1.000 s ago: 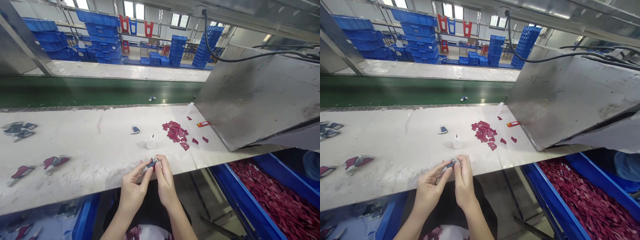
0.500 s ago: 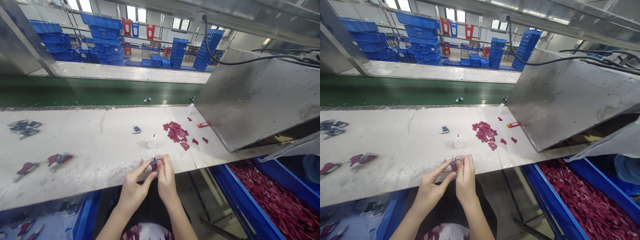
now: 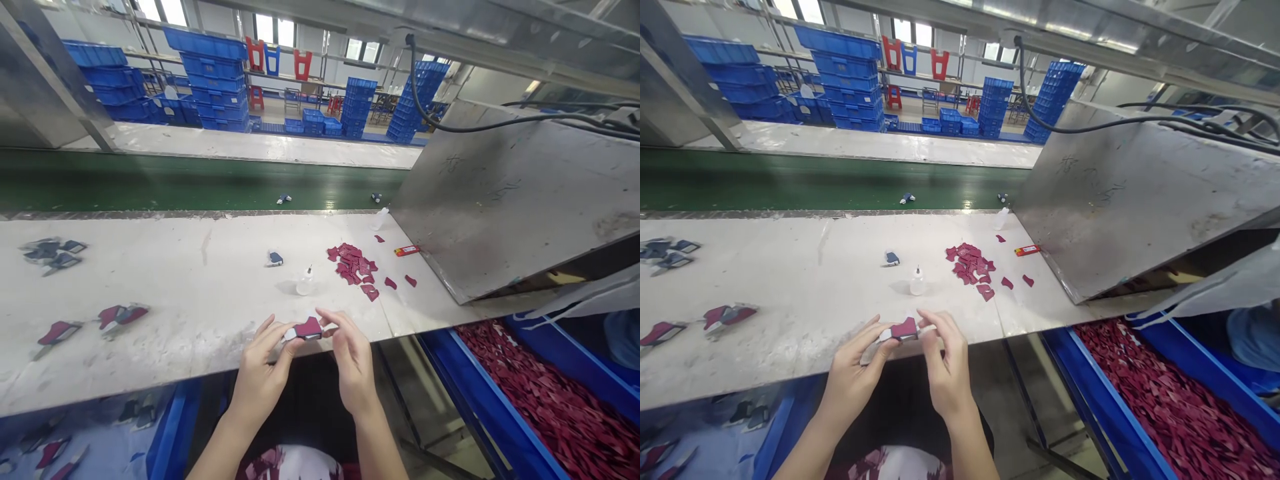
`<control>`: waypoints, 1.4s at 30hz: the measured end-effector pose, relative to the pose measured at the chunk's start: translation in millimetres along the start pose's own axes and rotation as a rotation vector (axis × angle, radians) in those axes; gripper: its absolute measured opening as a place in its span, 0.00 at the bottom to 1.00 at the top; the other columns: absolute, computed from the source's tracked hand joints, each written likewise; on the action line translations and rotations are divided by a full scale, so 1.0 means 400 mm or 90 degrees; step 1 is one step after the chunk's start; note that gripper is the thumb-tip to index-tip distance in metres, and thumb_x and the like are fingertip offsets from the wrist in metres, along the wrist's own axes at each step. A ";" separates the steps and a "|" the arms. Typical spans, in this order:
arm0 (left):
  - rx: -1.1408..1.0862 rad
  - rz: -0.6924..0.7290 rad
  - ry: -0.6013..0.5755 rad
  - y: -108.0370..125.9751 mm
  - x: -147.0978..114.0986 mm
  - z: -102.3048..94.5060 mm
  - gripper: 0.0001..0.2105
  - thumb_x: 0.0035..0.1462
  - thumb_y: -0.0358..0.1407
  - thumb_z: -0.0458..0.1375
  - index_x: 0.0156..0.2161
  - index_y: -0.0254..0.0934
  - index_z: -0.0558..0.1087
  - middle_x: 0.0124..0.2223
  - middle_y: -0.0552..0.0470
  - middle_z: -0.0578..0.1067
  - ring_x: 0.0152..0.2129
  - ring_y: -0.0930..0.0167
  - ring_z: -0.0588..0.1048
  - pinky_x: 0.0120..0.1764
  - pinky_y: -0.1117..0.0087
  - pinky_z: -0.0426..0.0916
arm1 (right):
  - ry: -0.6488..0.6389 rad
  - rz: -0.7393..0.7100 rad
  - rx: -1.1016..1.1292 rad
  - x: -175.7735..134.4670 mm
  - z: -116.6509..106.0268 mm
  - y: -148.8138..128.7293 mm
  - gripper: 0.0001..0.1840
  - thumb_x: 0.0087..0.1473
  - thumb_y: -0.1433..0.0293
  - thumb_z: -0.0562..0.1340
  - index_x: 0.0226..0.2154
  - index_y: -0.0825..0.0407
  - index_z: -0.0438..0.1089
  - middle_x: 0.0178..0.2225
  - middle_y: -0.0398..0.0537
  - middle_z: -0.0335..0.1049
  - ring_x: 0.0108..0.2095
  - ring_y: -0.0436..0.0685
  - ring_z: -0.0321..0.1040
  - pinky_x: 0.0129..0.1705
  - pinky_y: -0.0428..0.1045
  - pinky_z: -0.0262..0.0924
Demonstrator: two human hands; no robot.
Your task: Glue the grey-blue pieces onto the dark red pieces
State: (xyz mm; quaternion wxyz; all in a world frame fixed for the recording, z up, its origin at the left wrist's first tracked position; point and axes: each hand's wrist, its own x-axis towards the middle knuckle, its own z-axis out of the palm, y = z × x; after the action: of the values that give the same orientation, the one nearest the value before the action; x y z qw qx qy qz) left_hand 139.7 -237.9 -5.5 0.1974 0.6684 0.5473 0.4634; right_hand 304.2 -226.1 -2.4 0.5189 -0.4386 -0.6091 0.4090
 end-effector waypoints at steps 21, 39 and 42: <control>-0.100 -0.063 -0.143 0.052 -0.003 -0.052 0.11 0.66 0.38 0.52 0.42 0.43 0.78 0.39 0.58 0.80 0.36 0.72 0.78 0.65 0.60 0.56 | 0.022 -0.371 -0.226 0.021 0.007 -0.014 0.08 0.55 0.73 0.68 0.38 0.47 0.73 0.32 0.45 0.74 0.37 0.57 0.65 0.43 0.54 0.63; -0.003 -0.109 -0.129 -0.042 0.005 -0.091 0.12 0.65 0.42 0.52 0.44 0.44 0.77 0.39 0.54 0.80 0.39 0.67 0.79 0.65 0.52 0.52 | -0.053 -0.339 -0.208 0.052 0.072 0.032 0.15 0.58 0.76 0.64 0.45 0.44 0.74 0.40 0.48 0.74 0.45 0.58 0.67 0.45 0.56 0.70; 0.171 -0.125 -0.046 -0.145 0.019 -0.157 0.13 0.62 0.45 0.52 0.42 0.44 0.76 0.45 0.49 0.80 0.46 0.60 0.77 0.64 0.40 0.44 | -0.103 -0.340 -0.213 0.062 0.087 0.065 0.25 0.59 0.77 0.62 0.58 0.45 0.65 0.53 0.52 0.72 0.58 0.62 0.62 0.55 0.61 0.66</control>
State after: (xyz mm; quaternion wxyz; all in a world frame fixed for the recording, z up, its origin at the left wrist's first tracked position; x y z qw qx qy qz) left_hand 55.1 -227.6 -16.1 0.1703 0.6483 0.6595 0.3403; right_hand 270.8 -196.7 -24.9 0.4786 -0.3089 -0.8005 0.1862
